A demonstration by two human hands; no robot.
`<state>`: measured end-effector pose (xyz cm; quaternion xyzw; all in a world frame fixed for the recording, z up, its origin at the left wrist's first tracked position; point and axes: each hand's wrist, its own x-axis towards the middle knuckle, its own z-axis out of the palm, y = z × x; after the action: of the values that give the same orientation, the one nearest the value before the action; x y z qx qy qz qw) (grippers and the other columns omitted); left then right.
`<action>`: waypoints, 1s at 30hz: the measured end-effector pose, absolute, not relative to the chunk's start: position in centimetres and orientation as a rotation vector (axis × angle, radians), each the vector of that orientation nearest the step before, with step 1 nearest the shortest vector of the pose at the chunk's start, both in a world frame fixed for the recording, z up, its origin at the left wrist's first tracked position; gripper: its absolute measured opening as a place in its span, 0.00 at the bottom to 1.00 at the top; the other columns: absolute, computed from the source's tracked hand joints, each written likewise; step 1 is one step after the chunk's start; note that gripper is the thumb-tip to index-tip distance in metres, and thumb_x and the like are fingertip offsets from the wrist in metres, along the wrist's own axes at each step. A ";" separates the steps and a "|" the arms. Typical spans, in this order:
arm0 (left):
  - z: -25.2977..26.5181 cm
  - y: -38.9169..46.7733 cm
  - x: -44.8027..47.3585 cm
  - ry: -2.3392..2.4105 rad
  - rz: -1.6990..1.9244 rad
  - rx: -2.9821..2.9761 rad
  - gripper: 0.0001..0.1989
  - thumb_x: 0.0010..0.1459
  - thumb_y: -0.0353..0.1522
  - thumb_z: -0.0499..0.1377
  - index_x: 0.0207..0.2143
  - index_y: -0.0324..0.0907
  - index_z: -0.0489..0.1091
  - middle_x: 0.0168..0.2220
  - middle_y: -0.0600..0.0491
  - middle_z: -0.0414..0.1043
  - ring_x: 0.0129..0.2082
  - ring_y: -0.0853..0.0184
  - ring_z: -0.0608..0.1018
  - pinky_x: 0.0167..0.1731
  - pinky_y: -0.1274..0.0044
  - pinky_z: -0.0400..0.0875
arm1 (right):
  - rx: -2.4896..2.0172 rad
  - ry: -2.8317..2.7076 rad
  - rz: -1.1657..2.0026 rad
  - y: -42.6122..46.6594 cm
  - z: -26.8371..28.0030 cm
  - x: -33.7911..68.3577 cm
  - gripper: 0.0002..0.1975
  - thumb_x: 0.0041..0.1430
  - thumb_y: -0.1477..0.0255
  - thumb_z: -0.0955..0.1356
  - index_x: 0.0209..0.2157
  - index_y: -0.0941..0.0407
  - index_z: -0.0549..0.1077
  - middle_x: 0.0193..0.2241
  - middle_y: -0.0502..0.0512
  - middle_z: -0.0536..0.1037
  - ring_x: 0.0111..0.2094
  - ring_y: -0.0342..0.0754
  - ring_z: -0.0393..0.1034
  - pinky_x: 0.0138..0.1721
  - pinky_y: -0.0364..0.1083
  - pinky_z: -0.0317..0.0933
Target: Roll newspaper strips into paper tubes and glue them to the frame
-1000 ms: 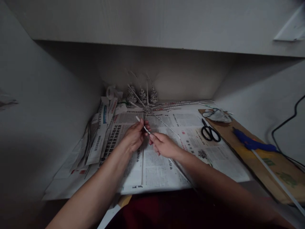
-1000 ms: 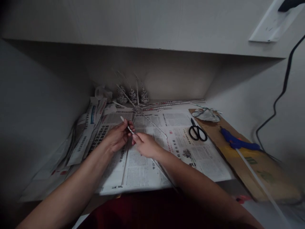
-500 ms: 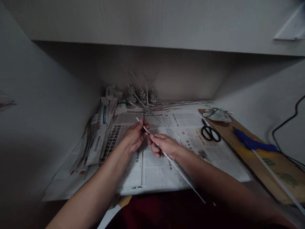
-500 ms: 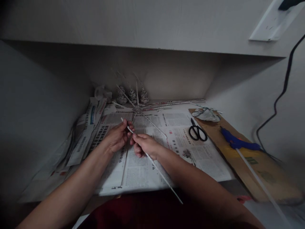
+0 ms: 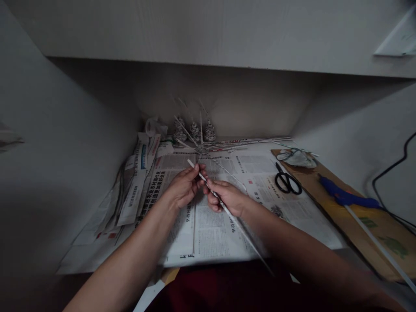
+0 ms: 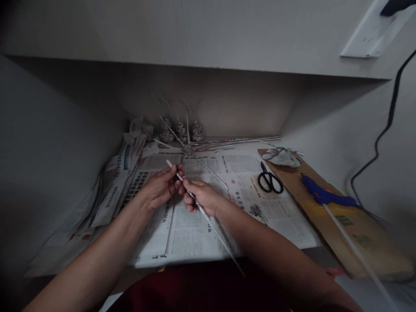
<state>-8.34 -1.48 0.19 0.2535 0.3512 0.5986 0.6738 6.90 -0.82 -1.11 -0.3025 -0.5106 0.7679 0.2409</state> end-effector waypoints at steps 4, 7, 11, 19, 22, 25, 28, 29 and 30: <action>-0.2 -1.5 -8.3 0.790 1.302 0.656 0.08 0.57 0.33 0.61 0.35 0.36 0.73 0.27 0.50 0.73 0.18 0.72 0.73 0.18 0.80 0.69 | -0.917 -1.461 1.891 -1.0 -1.1 6.6 0.20 0.59 0.53 0.64 0.29 0.56 0.64 0.14 0.42 0.61 0.13 0.38 0.55 0.15 0.39 0.46; -0.3 -1.5 -8.3 0.812 1.302 0.632 0.09 0.56 0.33 0.62 0.35 0.35 0.74 0.27 0.50 0.74 0.19 0.73 0.74 0.20 0.81 0.70 | -0.743 -1.280 2.218 -1.0 -1.1 6.7 0.19 0.59 0.52 0.64 0.29 0.55 0.60 0.14 0.40 0.56 0.12 0.38 0.52 0.14 0.39 0.45; -0.3 -1.5 -8.2 0.811 1.313 0.650 0.11 0.54 0.34 0.64 0.35 0.35 0.74 0.27 0.50 0.74 0.19 0.72 0.73 0.18 0.80 0.69 | -0.880 -1.435 2.021 -1.0 -1.4 6.7 0.20 0.59 0.51 0.63 0.30 0.55 0.62 0.14 0.41 0.59 0.13 0.38 0.54 0.14 0.39 0.47; -0.4 -1.5 -8.1 0.886 1.280 0.685 0.15 0.51 0.39 0.66 0.35 0.36 0.73 0.29 0.49 0.77 0.17 0.72 0.72 0.20 0.78 0.68 | -0.947 -1.554 1.847 -1.0 -1.4 6.4 0.18 0.61 0.54 0.61 0.29 0.55 0.62 0.14 0.41 0.60 0.13 0.38 0.57 0.14 0.39 0.49; -0.5 -1.5 -8.2 0.865 1.264 0.663 0.15 0.50 0.38 0.66 0.36 0.36 0.74 0.29 0.49 0.77 0.17 0.73 0.72 0.21 0.79 0.68 | -0.886 -1.469 2.020 -1.1 -1.0 6.7 0.19 0.60 0.52 0.61 0.30 0.54 0.62 0.15 0.41 0.59 0.14 0.40 0.58 0.15 0.39 0.49; -0.6 -1.5 -8.1 0.884 1.271 0.628 0.13 0.52 0.37 0.66 0.35 0.36 0.75 0.30 0.48 0.77 0.20 0.72 0.73 0.20 0.80 0.66 | -1.008 -1.732 1.643 -1.1 -1.0 6.7 0.17 0.58 0.55 0.65 0.29 0.55 0.64 0.17 0.44 0.63 0.16 0.39 0.58 0.17 0.40 0.51; -0.6 -1.4 -8.1 0.877 1.273 0.630 0.12 0.53 0.35 0.65 0.35 0.35 0.75 0.30 0.46 0.78 0.20 0.73 0.73 0.18 0.82 0.64 | -1.055 -1.834 1.425 -1.1 -1.1 6.6 0.16 0.60 0.57 0.65 0.27 0.56 0.65 0.18 0.45 0.64 0.17 0.38 0.57 0.19 0.40 0.52; -0.6 -1.4 -8.1 0.857 1.272 0.640 0.12 0.52 0.35 0.65 0.35 0.34 0.75 0.31 0.46 0.78 0.20 0.73 0.73 0.17 0.83 0.64 | -1.050 -1.790 1.508 -1.1 -1.1 6.6 0.17 0.61 0.57 0.63 0.27 0.55 0.65 0.17 0.45 0.63 0.16 0.38 0.56 0.19 0.40 0.51; -0.5 -1.4 -8.1 0.837 1.268 0.647 0.12 0.52 0.34 0.66 0.35 0.34 0.75 0.31 0.46 0.78 0.19 0.74 0.72 0.17 0.83 0.64 | -1.027 -1.717 1.647 -1.1 -1.1 6.7 0.17 0.62 0.56 0.61 0.27 0.55 0.63 0.16 0.43 0.61 0.15 0.38 0.53 0.17 0.40 0.50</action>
<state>-8.12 -1.42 -0.55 0.2881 0.3725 0.5644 0.6780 6.67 -1.08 -1.07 -0.3814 -0.6375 0.6118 0.2717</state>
